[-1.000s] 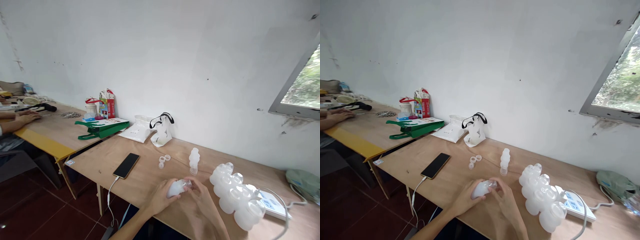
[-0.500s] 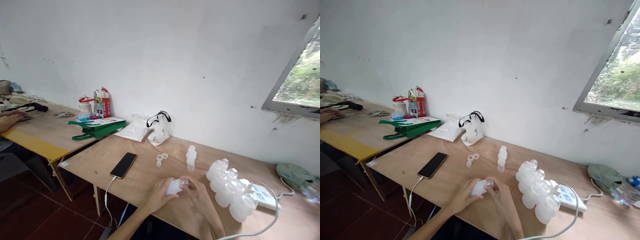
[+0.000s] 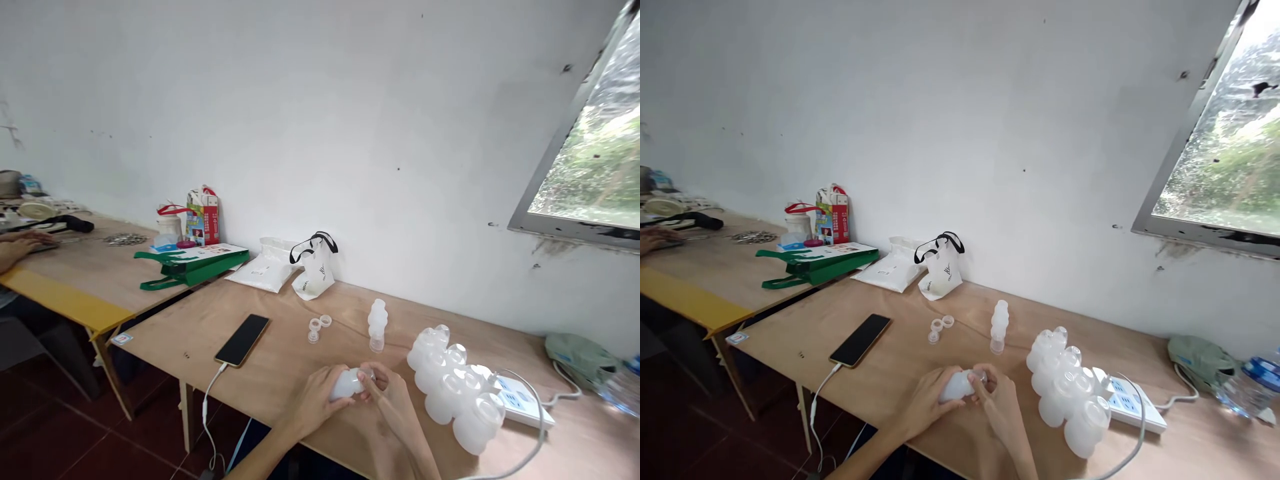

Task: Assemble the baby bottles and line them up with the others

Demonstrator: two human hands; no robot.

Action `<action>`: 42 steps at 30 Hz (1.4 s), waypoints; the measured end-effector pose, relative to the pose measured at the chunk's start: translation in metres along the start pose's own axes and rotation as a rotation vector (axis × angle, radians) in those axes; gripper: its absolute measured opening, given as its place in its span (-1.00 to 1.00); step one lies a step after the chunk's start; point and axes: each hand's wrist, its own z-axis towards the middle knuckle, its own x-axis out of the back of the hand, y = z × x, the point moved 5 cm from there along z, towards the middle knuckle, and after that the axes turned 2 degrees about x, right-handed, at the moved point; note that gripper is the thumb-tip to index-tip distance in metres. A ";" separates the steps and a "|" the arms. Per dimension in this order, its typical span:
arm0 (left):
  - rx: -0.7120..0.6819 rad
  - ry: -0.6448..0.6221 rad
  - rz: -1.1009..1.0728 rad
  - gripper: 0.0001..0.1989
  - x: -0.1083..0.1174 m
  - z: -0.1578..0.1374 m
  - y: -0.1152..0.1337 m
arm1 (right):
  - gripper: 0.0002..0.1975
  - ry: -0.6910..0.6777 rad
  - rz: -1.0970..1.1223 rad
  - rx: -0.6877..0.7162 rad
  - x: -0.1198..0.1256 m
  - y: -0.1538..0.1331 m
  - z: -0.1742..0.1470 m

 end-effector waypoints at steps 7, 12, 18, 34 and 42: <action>0.000 0.022 -0.040 -0.63 0.004 -0.002 0.014 | -0.56 -0.049 0.050 -0.001 -0.016 0.018 0.006; 0.016 -0.007 -0.103 -0.60 0.009 -0.004 0.019 | -0.62 -0.091 -0.112 0.060 -0.010 0.008 0.003; -0.075 -0.025 -0.124 -0.42 0.007 -0.005 0.019 | -0.53 0.054 -0.210 0.114 -0.004 -0.013 -0.004; -0.143 -0.053 0.104 -0.45 -0.001 -0.001 0.022 | -0.47 0.119 -0.202 0.132 0.020 -0.021 -0.012; -0.066 -0.013 0.096 -0.54 0.006 -0.008 0.022 | -0.46 0.040 -0.071 0.116 -0.013 0.014 0.001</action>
